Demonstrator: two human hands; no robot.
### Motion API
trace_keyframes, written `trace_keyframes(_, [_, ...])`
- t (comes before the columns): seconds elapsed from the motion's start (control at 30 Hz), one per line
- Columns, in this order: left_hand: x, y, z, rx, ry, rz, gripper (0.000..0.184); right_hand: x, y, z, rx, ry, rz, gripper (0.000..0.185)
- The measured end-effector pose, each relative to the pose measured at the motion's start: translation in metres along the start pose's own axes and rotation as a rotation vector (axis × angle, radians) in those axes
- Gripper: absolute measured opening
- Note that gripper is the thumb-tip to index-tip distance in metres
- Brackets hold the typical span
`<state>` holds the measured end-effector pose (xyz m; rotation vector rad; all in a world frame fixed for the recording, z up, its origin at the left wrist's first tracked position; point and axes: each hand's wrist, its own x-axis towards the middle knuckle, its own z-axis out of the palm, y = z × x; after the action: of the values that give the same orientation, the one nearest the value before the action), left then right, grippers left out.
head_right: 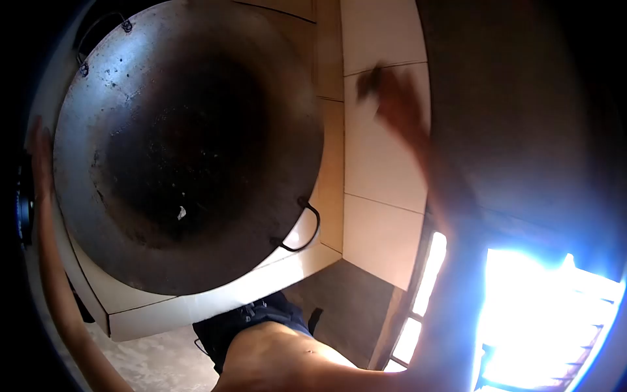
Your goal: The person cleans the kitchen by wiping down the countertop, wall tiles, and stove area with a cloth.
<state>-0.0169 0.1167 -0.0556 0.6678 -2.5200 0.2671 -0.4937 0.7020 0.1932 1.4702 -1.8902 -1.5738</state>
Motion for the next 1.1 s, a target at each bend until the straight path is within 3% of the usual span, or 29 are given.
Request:
trace_keyframes(0.07, [-0.008,-0.007,0.004,-0.046,-0.018,-0.068,0.040,0.047,0.047,-0.021,-0.030,0.085,0.156,0.049])
trace_keyframes(0.1, [-0.011,-0.004,0.010,-0.093,-0.034,-0.087,0.040,0.052,0.040,-0.016,-0.081,0.048,0.170,0.048])
trace_keyframes(0.13, [-0.012,0.012,0.008,-0.333,-0.009,-0.163,0.040,0.028,0.011,0.012,-0.138,0.041,0.168,0.047])
trace_keyframes(0.17, [-0.016,0.014,0.020,-0.391,-0.006,-0.232,0.040,-0.007,-0.030,0.018,-0.476,-0.127,0.090,0.052])
trace_keyframes(0.2, [-0.017,0.007,0.034,-0.441,0.000,-0.302,0.040,-0.046,-0.067,0.013,-0.084,-0.183,0.046,0.053])
trace_keyframes(0.23, [-0.019,-0.004,0.038,-0.478,0.017,-0.380,0.040,-0.094,-0.101,-0.002,0.097,-0.116,-0.038,0.054])
trace_keyframes(0.27, [-0.004,0.020,0.000,0.015,0.030,-0.173,0.040,-0.136,-0.129,-0.002,0.255,-0.062,-0.088,0.053])
trace_keyframes(0.3, [-0.004,0.016,-0.004,0.021,0.017,-0.173,0.040,-0.162,-0.135,-0.022,0.396,-0.239,-0.164,0.054])
trace_keyframes(0.37, [0.002,0.015,-0.006,0.022,-0.028,-0.131,0.040,-0.138,-0.097,-0.041,0.402,-0.385,-0.222,0.054])
trace_keyframes(0.4, [0.000,0.007,0.000,-0.014,0.018,-0.038,0.040,-0.114,-0.074,-0.014,0.279,-0.169,-0.091,0.054])
trace_keyframes(0.47, [-0.006,-0.001,0.013,0.022,0.016,-0.076,0.040,-0.032,-0.004,0.010,0.056,0.078,0.072,0.049])
trace_keyframes(0.53, [-0.011,-0.011,0.025,0.032,0.009,-0.083,0.039,0.008,0.035,-0.031,0.044,0.028,0.166,0.052])
trace_keyframes(0.63, [-0.014,-0.012,0.035,-0.034,-0.004,-0.095,0.039,-0.061,-0.027,0.001,-0.130,-0.055,0.106,0.055])
trace_keyframes(0.67, [-0.013,-0.013,0.036,-0.045,-0.006,-0.099,0.039,-0.102,-0.055,-0.019,0.023,-0.179,0.027,0.056])
trace_keyframes(0.77, [-0.017,-0.021,0.038,-0.046,0.000,-0.081,0.039,-0.227,-0.125,-0.042,0.352,-0.243,-0.102,0.059])
trace_keyframes(0.83, [-0.015,-0.024,0.034,-0.040,0.027,-0.024,0.039,-0.216,-0.108,-0.112,0.524,-0.554,-0.170,0.060])
trace_keyframes(0.87, [-0.009,-0.018,0.020,0.045,0.089,0.109,0.038,-0.208,-0.105,-0.090,0.482,-0.413,-0.131,0.056])
trace_keyframes(0.9, [-0.011,-0.012,0.023,0.060,-0.103,-0.118,0.039,-0.200,-0.103,-0.051,0.443,-0.276,-0.090,0.052])
trace_keyframes(0.93, [-0.010,-0.013,0.020,0.054,-0.044,-0.050,0.039,-0.180,-0.099,-0.022,0.407,-0.139,-0.055,0.049])
trace_keyframes(0.97, [-0.006,-0.012,0.014,0.050,0.009,0.023,0.038,-0.125,-0.069,-0.037,0.318,-0.170,-0.024,0.051])
trace_keyframes(1.0, [-0.001,-0.004,0.006,0.071,0.024,0.055,0.039,-0.077,-0.048,-0.027,0.345,-0.058,0.037,0.051])
trace_keyframes(1.1, [0.000,0.004,0.003,-0.130,0.010,-0.084,0.040,0.052,0.020,-0.016,0.027,0.152,0.178,0.060])
